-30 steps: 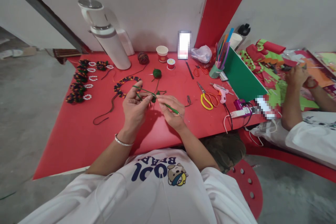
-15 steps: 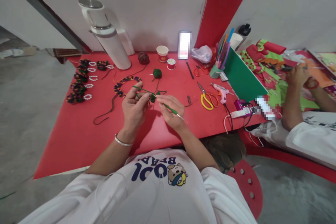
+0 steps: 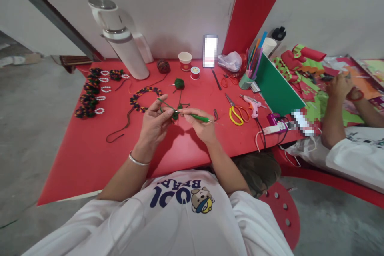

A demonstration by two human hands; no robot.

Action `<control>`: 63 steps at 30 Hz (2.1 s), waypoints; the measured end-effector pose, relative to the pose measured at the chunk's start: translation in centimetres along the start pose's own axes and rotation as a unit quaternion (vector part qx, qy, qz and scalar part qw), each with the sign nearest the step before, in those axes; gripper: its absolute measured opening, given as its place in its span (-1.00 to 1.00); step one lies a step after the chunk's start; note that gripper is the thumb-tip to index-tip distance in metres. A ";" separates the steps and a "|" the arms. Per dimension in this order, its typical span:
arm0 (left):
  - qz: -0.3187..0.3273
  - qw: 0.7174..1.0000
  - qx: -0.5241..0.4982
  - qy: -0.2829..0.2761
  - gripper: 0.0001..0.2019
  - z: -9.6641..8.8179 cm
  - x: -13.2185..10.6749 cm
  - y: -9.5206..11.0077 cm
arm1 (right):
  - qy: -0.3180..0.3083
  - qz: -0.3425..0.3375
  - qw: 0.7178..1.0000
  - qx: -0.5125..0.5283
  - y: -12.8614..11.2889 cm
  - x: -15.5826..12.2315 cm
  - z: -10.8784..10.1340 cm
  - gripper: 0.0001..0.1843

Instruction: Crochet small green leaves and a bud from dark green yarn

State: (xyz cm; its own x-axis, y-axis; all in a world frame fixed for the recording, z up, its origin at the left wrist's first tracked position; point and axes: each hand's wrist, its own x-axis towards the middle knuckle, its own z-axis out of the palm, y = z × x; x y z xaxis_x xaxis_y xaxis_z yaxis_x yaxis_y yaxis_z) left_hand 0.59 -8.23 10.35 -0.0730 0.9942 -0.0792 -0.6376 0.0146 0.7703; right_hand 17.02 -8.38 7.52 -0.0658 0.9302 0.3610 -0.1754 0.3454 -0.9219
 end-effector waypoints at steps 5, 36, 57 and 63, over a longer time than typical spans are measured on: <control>-0.010 1.000 -0.009 -0.020 -0.23 -0.2 -0.1 0.0 | -0.001 0.040 0.997 0.065 0.0 0.3 -0.4 -0.81; -0.064 0.996 0.001 -0.067 -0.19 -1.1 0.1 0.3 | -0.105 -0.128 0.979 -0.118 -2.3 0.9 -1.8 -0.86; -0.051 0.997 0.028 -0.043 -0.18 -0.5 -0.2 0.2 | -0.071 -0.248 0.939 -0.228 -2.0 0.2 -0.9 -0.69; 0.019 0.998 0.057 -0.010 -0.09 -0.3 -0.2 -0.2 | -0.062 -0.217 0.946 -0.233 -1.7 0.2 -0.9 -0.75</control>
State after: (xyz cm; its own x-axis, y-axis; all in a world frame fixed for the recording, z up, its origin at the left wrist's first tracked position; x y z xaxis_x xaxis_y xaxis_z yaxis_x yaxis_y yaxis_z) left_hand 0.45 -8.42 10.03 -0.0804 0.9961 -0.0367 -0.5428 -0.0128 0.8397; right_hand 18.15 -8.67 8.99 -0.2069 0.6759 0.7074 0.2372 0.7361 -0.6340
